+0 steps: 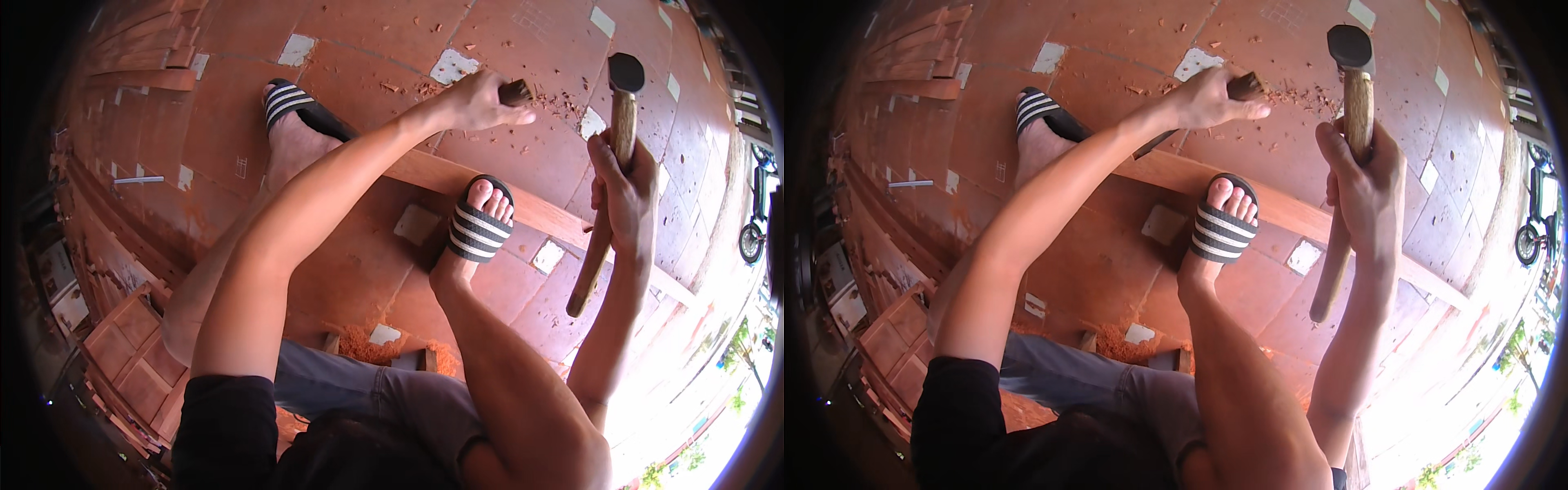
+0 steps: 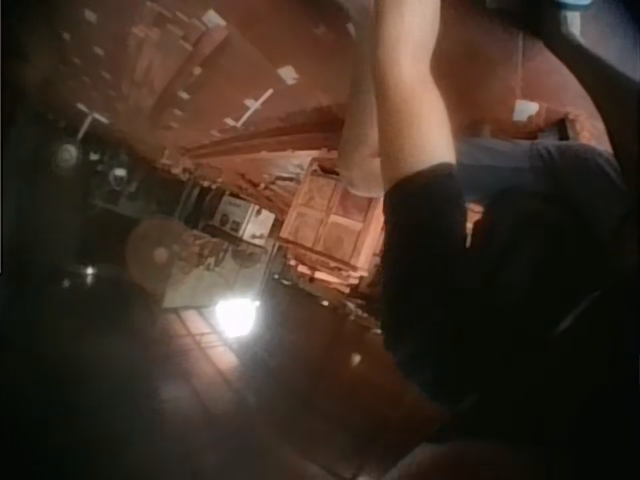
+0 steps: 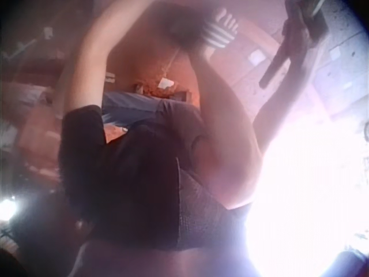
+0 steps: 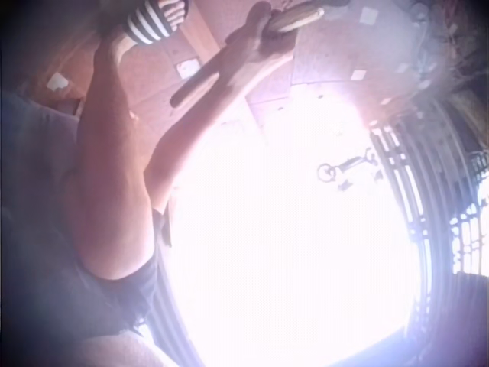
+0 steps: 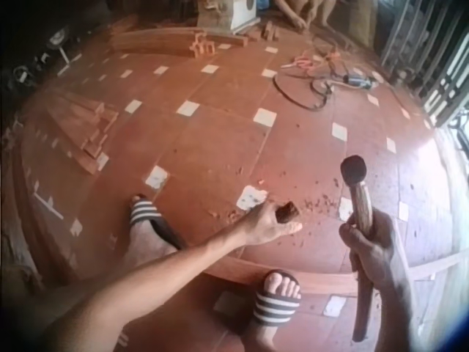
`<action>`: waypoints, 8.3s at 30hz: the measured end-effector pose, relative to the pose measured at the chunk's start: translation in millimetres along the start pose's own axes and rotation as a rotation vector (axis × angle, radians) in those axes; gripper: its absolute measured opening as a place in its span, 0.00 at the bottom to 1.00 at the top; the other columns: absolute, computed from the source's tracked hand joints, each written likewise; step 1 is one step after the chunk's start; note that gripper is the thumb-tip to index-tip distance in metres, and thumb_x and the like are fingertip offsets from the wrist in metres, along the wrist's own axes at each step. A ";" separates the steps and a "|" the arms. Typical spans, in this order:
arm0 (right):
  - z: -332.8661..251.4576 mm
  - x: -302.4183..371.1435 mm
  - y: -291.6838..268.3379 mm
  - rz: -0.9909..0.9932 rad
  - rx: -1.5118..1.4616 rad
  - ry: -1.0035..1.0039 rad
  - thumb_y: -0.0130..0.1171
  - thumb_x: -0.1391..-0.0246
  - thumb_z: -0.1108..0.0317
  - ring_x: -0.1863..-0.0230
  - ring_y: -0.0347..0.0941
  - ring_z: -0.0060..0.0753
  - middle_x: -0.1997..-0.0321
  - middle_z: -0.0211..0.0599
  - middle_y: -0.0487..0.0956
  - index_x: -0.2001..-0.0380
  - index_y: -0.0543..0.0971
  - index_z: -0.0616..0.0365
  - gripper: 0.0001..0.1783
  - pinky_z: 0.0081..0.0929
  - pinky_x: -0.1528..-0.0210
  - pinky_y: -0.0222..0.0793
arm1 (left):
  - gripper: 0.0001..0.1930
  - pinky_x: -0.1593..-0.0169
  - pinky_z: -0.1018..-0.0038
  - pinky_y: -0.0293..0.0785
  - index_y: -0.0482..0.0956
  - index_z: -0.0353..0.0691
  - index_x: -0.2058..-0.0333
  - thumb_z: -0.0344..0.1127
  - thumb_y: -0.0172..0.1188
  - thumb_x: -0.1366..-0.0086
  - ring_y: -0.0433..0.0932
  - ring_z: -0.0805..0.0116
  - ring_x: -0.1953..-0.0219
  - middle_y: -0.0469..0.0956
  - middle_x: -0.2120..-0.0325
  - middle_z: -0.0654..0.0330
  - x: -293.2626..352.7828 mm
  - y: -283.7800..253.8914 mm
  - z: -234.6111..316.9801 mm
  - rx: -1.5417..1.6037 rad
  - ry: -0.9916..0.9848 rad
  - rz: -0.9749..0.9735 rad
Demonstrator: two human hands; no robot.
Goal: The person sits on a tiled floor and uses a chisel and hammer to carve a notch into a long wooden plank. They repeatedly strike the chisel to remove wood chips, occasionally repositioning the plank to continue the work.
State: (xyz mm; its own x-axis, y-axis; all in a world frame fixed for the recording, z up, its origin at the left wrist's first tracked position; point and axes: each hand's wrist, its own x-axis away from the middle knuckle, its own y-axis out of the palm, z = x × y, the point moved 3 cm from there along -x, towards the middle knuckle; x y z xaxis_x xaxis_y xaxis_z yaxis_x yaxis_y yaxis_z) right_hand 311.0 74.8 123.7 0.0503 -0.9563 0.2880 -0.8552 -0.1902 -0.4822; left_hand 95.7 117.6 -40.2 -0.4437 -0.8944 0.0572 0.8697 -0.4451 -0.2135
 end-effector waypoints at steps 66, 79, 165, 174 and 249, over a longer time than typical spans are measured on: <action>-94.9 94.0 72.6 -0.145 0.378 -0.453 0.72 0.46 0.67 0.74 0.79 0.62 0.78 0.54 0.79 0.66 0.78 0.64 0.14 0.45 0.70 0.74 | 0.09 0.65 0.72 0.77 0.81 0.35 0.63 0.31 0.70 0.37 0.81 0.73 0.71 0.82 0.75 0.63 150.0 -64.1 60.2 -0.011 0.432 0.265; -91.3 88.0 98.3 -0.296 0.651 -0.631 0.64 0.38 0.66 0.68 0.83 0.62 0.72 0.53 0.83 0.53 0.77 0.60 0.14 0.53 0.63 0.80 | 0.12 0.57 0.76 0.76 0.79 0.43 0.57 0.44 0.66 0.29 0.79 0.74 0.60 0.79 0.64 0.70 173.7 -61.4 53.7 -0.399 0.593 0.377; -64.4 74.1 48.7 -0.050 0.403 -0.459 0.73 0.46 0.66 0.77 0.70 0.57 0.79 0.52 0.75 0.67 0.77 0.64 0.15 0.40 0.71 0.69 | 0.05 0.67 0.71 0.76 0.84 0.37 0.68 0.31 0.68 0.41 0.83 0.71 0.74 0.85 0.77 0.60 119.6 -65.7 73.4 -0.041 0.328 0.283; -70.9 82.0 57.2 -0.082 0.435 -0.491 0.74 0.47 0.66 0.77 0.71 0.59 0.79 0.51 0.74 0.68 0.76 0.63 0.16 0.41 0.71 0.68 | 0.04 0.72 0.73 0.74 0.80 0.37 0.72 0.28 0.67 0.44 0.80 0.74 0.77 0.81 0.80 0.62 135.6 -60.3 59.4 0.132 0.287 0.238; 14.2 3.3 12.2 -0.043 0.099 0.082 0.70 0.39 0.61 0.85 0.69 0.19 0.85 0.28 0.72 0.71 0.77 0.60 0.15 0.24 0.81 0.65 | 0.22 0.69 0.64 0.69 0.73 0.35 0.77 0.49 0.68 0.41 0.71 0.68 0.78 0.71 0.85 0.60 8.8 1.2 18.4 -0.216 -0.064 0.068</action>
State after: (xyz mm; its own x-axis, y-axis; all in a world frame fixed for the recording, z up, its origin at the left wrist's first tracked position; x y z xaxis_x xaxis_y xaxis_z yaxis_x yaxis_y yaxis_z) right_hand 308.0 66.2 107.0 0.0402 -0.9264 0.3745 -0.7979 -0.2554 -0.5460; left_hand 96.9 108.3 -22.0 -0.3646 -0.9262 0.0957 0.8275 -0.3695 -0.4228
